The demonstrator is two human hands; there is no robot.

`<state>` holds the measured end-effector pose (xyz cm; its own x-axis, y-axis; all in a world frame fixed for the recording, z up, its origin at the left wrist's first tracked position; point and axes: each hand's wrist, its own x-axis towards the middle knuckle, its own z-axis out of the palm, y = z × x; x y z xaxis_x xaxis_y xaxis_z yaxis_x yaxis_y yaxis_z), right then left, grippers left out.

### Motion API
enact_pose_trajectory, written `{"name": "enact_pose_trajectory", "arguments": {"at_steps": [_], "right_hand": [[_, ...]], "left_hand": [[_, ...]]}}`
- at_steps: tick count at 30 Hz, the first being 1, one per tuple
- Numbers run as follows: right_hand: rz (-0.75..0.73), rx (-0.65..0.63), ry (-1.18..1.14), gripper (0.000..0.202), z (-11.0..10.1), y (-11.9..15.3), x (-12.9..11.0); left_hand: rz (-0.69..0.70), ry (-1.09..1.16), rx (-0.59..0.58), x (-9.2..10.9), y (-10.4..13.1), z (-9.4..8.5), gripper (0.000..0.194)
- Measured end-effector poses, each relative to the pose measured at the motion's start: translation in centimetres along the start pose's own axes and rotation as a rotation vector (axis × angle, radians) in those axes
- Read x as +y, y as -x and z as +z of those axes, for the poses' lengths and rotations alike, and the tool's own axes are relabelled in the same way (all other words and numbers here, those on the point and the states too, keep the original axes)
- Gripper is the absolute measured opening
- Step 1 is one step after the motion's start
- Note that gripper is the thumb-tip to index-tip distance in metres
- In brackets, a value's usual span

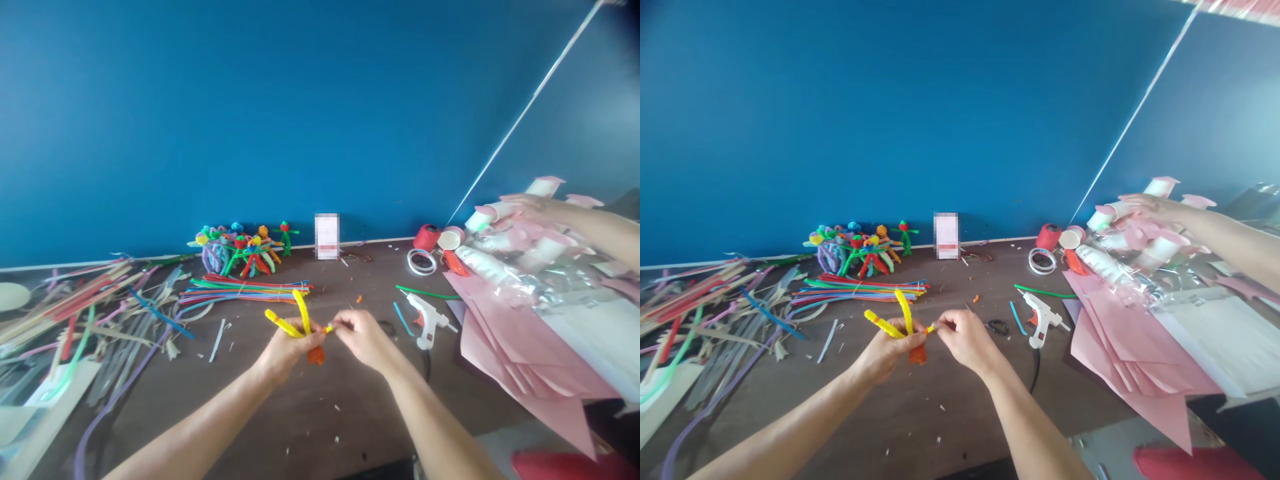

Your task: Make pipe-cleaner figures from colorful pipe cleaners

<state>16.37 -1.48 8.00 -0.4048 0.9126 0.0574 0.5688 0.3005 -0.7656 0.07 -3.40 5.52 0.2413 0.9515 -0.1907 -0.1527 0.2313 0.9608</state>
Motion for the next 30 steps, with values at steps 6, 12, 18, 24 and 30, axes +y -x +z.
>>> {"name": "enact_pose_trajectory", "arguments": {"at_steps": [6, 12, 18, 24, 30], "right_hand": [[-0.011, 0.053, 0.298, 0.021, 1.1, 1.5, -1.0], [-0.062, 0.048, 0.362, 0.014, 0.9, 2.0, -2.2], [-0.042, 0.062, 0.185, 0.014, -0.7, 1.2, -2.1], [0.053, -0.089, -0.126, 0.023, -0.2, -0.2, 0.2], [0.045, 0.011, 0.088, 0.029, 0.9, 0.7, 0.0]], "left_hand": [[0.017, -0.049, 0.159, -0.7, -0.5, 0.4, 0.018], [-0.022, -0.072, 0.147, -0.5, -0.5, 0.6, 0.015], [-0.069, -0.148, 0.017, 0.3, 0.2, 0.4, 0.011], [-0.087, 0.035, -0.007, -0.5, 0.5, 0.2, 0.02], [-0.007, 0.086, 0.14, -1.2, 0.1, 0.6, 0.02]]}}
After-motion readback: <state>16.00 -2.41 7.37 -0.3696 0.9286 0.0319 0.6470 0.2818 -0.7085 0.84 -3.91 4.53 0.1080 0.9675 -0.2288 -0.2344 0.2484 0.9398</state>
